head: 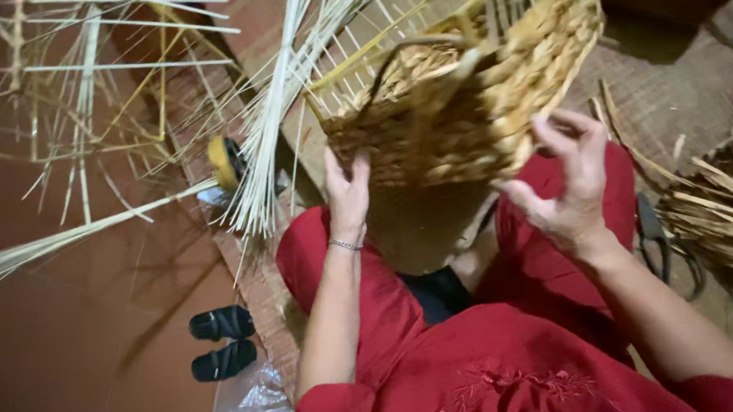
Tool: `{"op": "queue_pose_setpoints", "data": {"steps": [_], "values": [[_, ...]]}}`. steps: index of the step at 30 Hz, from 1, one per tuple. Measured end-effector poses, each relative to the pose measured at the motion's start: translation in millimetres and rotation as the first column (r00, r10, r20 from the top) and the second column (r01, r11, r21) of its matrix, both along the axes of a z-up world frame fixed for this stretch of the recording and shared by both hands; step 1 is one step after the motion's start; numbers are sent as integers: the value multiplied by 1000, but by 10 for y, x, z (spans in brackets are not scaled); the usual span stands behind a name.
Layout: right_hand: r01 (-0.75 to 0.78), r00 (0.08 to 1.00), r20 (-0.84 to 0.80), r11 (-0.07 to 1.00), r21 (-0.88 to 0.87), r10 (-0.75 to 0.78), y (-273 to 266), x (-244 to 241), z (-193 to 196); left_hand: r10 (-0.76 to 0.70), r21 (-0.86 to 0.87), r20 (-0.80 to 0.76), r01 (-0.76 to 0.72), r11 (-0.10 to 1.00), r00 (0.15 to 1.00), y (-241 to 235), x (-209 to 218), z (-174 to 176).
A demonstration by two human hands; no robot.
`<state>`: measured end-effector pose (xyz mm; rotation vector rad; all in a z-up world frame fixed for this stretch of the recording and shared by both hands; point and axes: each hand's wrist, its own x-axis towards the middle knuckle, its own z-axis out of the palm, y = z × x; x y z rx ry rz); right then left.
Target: The person sits on a mat and uses shears to trim excess palm fibers from the rim of a woven basket. They then pick up a separate palm fiber strip and weave it into the basket's edge to reinforce the rim.
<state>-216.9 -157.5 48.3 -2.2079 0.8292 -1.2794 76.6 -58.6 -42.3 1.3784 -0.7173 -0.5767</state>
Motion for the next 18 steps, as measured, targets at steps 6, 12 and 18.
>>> {"op": "queue_pose_setpoints", "data": {"steps": [6,12,18], "values": [[-89,996,-35,996,-21,88,124,418,-66,171,66,62,-175,982,983,176,445,-396],[-154,985,73,988,-8,154,-494,277,-720,95,-44,-76,-99,994,993,317,880,-1080],[-104,988,142,925,366,55,-1416,41,-1154,174,130,71,-182,975,982,452,992,-1415]]}}
